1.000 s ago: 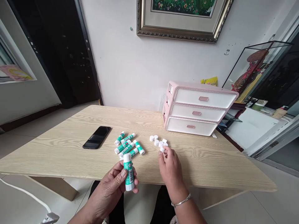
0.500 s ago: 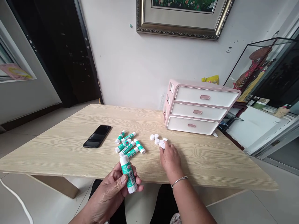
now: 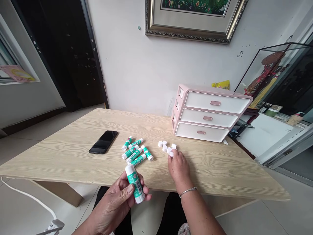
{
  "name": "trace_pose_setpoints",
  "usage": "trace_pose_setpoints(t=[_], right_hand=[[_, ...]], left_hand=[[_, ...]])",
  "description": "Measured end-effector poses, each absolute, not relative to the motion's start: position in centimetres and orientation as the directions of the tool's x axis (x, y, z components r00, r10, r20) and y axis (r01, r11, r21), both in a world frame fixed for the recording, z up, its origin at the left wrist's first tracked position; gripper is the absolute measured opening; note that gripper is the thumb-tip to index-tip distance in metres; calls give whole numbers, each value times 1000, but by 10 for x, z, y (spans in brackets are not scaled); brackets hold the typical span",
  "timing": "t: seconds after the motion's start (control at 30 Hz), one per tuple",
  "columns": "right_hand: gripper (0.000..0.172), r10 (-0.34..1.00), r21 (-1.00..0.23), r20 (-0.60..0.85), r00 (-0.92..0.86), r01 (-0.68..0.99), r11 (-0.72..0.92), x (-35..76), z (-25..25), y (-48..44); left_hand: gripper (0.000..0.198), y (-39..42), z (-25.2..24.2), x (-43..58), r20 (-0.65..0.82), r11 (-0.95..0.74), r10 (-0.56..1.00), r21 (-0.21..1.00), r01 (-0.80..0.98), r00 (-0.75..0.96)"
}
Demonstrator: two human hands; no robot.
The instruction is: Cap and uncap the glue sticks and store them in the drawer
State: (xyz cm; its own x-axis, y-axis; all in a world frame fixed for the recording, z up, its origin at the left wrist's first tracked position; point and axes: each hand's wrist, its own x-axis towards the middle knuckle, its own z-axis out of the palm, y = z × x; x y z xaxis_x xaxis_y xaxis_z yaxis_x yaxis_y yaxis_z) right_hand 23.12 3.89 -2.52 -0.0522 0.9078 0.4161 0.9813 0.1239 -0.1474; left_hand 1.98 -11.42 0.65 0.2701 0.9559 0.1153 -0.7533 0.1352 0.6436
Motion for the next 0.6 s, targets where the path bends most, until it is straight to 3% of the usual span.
trace_pose_setpoints(t=[0.13,0.27,0.4,0.5,0.6], right_hand=[[21,903,-218,427,-46,964,153,234,-28,39],[25,896,-513,444,22,826,235,231,-20,30],[34,937,-889,347,49,334,312,219,0,8],[42,980,-981,192,-50,19,193,207,19,-13],[42,980,-990,85,-182,-130,61,197,34,-33]], left_hand=[[18,-114,7,19,124,126,957,637,-760,263],[18,-114,5,18,124,115,960,642,-758,251],[21,-113,3,19,103,134,961,640,-756,257],[20,-112,2,21,92,140,961,649,-748,259],[18,-111,0,22,76,141,962,682,-718,262]])
